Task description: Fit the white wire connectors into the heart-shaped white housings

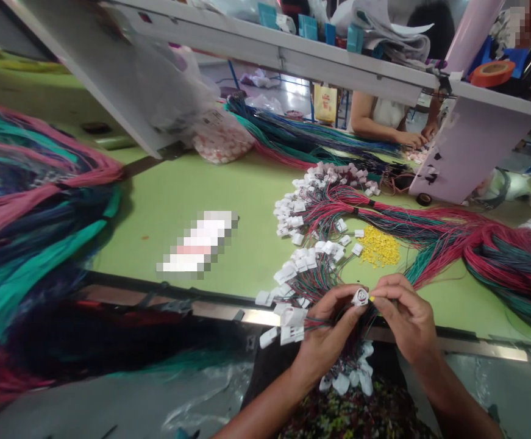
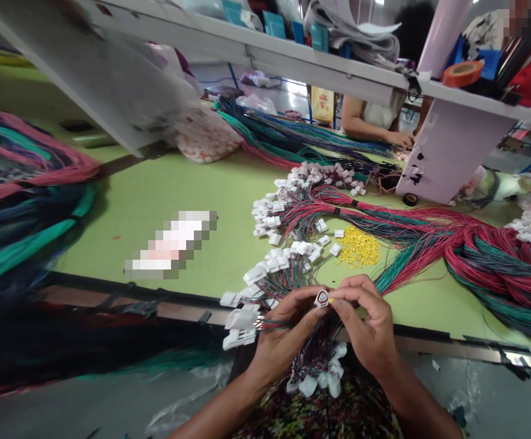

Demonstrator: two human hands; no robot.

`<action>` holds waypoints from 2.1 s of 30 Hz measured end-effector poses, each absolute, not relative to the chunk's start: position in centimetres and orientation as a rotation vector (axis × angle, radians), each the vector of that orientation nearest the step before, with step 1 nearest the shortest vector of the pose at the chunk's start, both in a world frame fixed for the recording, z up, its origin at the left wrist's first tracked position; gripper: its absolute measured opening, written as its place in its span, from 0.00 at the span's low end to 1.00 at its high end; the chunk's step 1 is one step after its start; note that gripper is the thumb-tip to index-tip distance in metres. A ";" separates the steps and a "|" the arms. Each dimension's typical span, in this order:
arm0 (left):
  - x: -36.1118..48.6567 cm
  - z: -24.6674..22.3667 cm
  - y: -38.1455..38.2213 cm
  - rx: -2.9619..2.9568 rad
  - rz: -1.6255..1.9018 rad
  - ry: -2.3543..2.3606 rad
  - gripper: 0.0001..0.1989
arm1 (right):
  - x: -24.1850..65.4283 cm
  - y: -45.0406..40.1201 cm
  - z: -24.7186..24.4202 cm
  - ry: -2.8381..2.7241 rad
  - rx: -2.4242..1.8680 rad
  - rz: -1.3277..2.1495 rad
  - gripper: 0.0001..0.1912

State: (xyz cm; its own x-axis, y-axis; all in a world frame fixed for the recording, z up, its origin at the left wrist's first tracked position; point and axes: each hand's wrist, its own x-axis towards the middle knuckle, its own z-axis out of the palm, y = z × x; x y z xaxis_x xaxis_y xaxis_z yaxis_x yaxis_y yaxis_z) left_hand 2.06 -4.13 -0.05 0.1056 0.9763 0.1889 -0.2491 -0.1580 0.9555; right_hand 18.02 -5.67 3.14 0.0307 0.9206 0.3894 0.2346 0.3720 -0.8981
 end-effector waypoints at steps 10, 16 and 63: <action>2.1 -0.1 -3.9 1.486 1.441 0.873 0.12 | 17.6 -5.9 3.5 -1.593 -1.118 0.590 0.10; 2.2 0.0 -3.9 1.534 1.447 0.878 0.12 | 17.8 -5.9 3.7 -1.613 -1.115 0.583 0.10; 2.0 2.0 -0.3 1.415 0.955 0.897 0.17 | 20.7 -10.4 1.3 -2.443 -1.001 0.892 0.11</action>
State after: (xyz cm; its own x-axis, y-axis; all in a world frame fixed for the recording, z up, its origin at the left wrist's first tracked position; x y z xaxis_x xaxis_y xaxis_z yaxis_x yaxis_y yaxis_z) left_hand 2.05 -0.28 1.96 0.3766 0.9247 0.0549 -0.0026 -0.0582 0.9983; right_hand 20.73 -10.40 1.31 -0.6878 0.7213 0.0817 0.4990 0.5515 -0.6684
